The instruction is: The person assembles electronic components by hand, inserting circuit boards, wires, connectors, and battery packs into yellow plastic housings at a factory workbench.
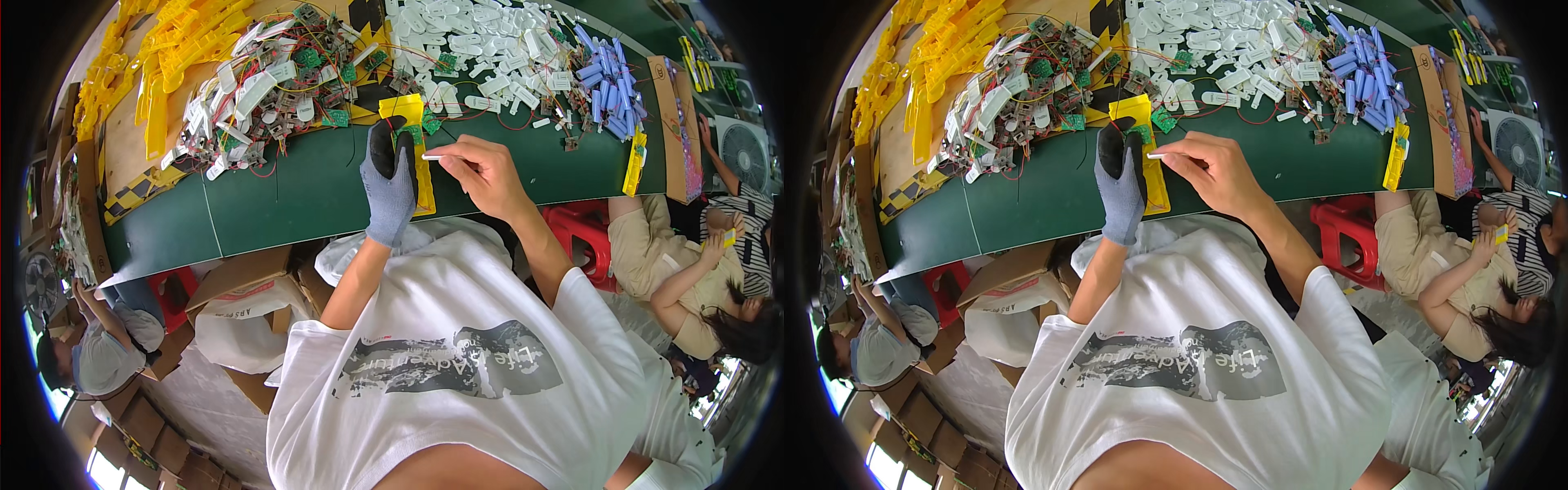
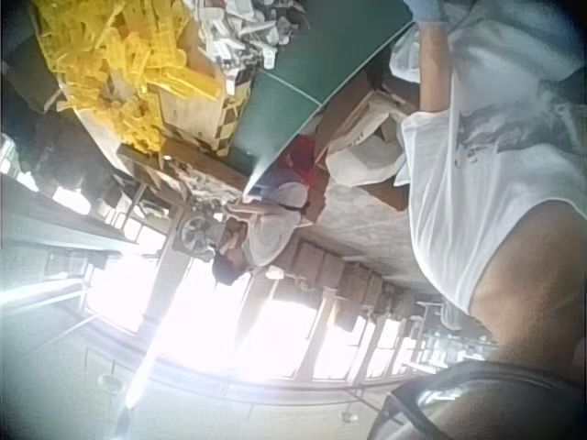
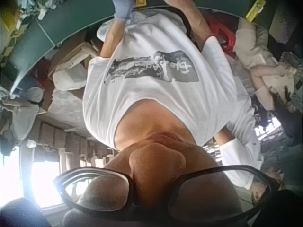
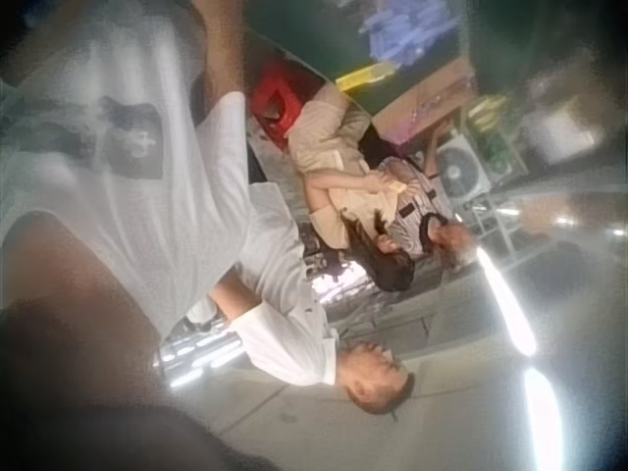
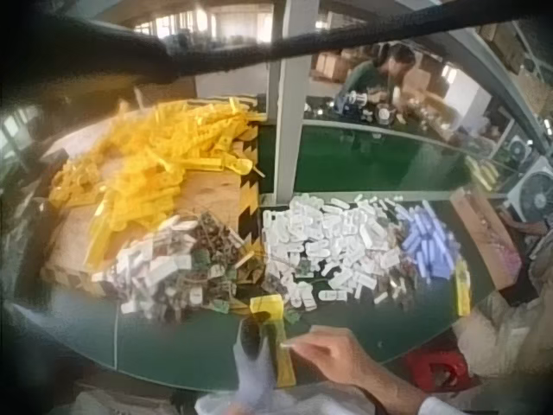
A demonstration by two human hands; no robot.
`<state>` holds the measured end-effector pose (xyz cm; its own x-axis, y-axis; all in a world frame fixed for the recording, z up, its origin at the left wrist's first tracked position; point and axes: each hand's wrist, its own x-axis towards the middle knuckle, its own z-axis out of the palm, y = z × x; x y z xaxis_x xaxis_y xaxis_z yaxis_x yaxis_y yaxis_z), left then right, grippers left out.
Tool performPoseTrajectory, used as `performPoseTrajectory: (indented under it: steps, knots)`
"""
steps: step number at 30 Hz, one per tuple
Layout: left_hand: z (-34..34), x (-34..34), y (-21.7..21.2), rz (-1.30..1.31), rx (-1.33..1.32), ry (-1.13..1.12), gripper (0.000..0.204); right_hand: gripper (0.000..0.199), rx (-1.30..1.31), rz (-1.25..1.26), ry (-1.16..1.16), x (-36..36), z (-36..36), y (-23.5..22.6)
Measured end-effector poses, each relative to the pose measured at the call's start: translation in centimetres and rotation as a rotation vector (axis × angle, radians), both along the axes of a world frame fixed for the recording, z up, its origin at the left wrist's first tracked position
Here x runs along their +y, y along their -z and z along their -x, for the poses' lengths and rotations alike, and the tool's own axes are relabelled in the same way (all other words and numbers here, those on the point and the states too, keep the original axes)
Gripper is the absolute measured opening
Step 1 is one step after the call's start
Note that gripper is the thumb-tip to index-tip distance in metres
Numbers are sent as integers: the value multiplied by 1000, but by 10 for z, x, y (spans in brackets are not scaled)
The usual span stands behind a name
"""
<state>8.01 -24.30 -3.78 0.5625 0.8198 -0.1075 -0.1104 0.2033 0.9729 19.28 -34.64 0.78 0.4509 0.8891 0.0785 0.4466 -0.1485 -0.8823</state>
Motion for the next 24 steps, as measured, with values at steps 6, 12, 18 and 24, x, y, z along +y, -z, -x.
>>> performPoseTrajectory:
  steps: [6,12,18,24]
  knots:
    - [-1,-1,-1,52,-23,20,28,16,93,-15,17,13,-11,26]
    - [-5,-3,-3,-123,26,-34,22,13,647,39,129,21,-6,27]
    - [-6,-3,-6,-116,54,-32,24,14,1259,-97,142,18,-12,27]
    - [-7,-2,-6,-129,67,-37,23,14,1543,-250,83,11,-14,28]
